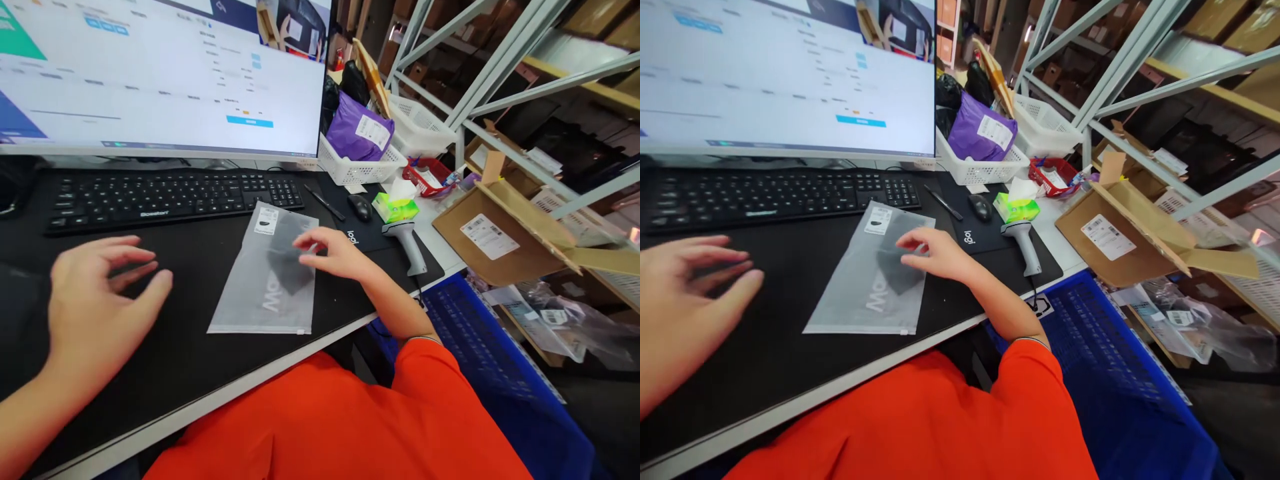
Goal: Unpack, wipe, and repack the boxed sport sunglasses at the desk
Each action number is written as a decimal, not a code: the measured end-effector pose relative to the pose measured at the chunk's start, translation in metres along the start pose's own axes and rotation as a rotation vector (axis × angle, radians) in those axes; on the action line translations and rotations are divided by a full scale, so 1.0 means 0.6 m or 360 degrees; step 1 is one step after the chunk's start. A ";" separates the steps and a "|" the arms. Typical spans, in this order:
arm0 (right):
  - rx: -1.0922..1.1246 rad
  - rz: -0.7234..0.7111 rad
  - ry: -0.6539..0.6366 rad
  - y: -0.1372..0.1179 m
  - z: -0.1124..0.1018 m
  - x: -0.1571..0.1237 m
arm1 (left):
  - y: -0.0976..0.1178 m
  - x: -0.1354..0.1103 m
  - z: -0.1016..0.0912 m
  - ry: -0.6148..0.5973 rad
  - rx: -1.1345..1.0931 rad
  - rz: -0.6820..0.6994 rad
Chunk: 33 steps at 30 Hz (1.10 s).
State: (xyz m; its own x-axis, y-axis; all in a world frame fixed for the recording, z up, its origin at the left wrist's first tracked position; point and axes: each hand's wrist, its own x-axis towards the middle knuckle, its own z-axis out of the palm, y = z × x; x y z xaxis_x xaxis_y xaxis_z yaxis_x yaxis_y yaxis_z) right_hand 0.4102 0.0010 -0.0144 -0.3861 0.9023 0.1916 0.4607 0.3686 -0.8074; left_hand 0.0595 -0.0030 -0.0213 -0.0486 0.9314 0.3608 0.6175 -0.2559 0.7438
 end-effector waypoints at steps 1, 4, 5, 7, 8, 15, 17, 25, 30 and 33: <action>-0.0050 -0.0091 -0.0176 -0.013 0.001 -0.018 | -0.007 -0.013 -0.008 -0.0091 0.0162 0.0308; -0.0260 -0.0237 -0.0710 -0.041 0.022 -0.074 | -0.016 -0.059 -0.005 -0.0510 0.0317 0.1128; -0.0374 -0.0235 -0.0795 -0.045 0.033 -0.091 | -0.014 -0.074 0.007 -0.0593 0.0334 0.1318; -0.0618 -0.0194 -0.0772 -0.044 0.059 -0.118 | -0.004 -0.098 0.042 -0.0673 0.0361 0.1575; -0.0708 -0.0179 -0.0714 -0.040 0.070 -0.129 | 0.003 -0.107 0.064 -0.0704 0.0363 0.1646; -0.0726 -0.0252 -0.0370 0.002 0.100 -0.173 | 0.028 -0.108 0.190 -0.1267 0.0215 0.1580; -0.0770 -0.0259 -0.0357 0.006 0.101 -0.175 | 0.026 -0.099 0.200 -0.1324 0.0153 0.1555; -0.0671 -0.0267 -0.0173 0.002 0.093 -0.126 | 0.033 -0.088 0.177 -0.1137 0.0073 0.1160; -0.0613 -0.0342 -0.0092 -0.031 0.081 -0.086 | 0.045 -0.088 0.139 -0.0878 -0.0180 0.0823; -0.0776 -0.0394 -0.0081 -0.049 0.072 -0.074 | 0.036 -0.077 0.107 -0.0716 -0.0170 0.0804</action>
State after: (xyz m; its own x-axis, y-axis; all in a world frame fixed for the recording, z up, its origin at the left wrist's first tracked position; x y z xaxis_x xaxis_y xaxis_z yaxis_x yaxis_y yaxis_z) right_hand 0.3792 -0.0597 -0.0237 -0.5626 0.7679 0.3063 0.6632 0.6404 -0.3873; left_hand 0.1256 -0.0350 -0.0584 0.5703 0.7020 0.4264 0.3967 -0.6900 0.6054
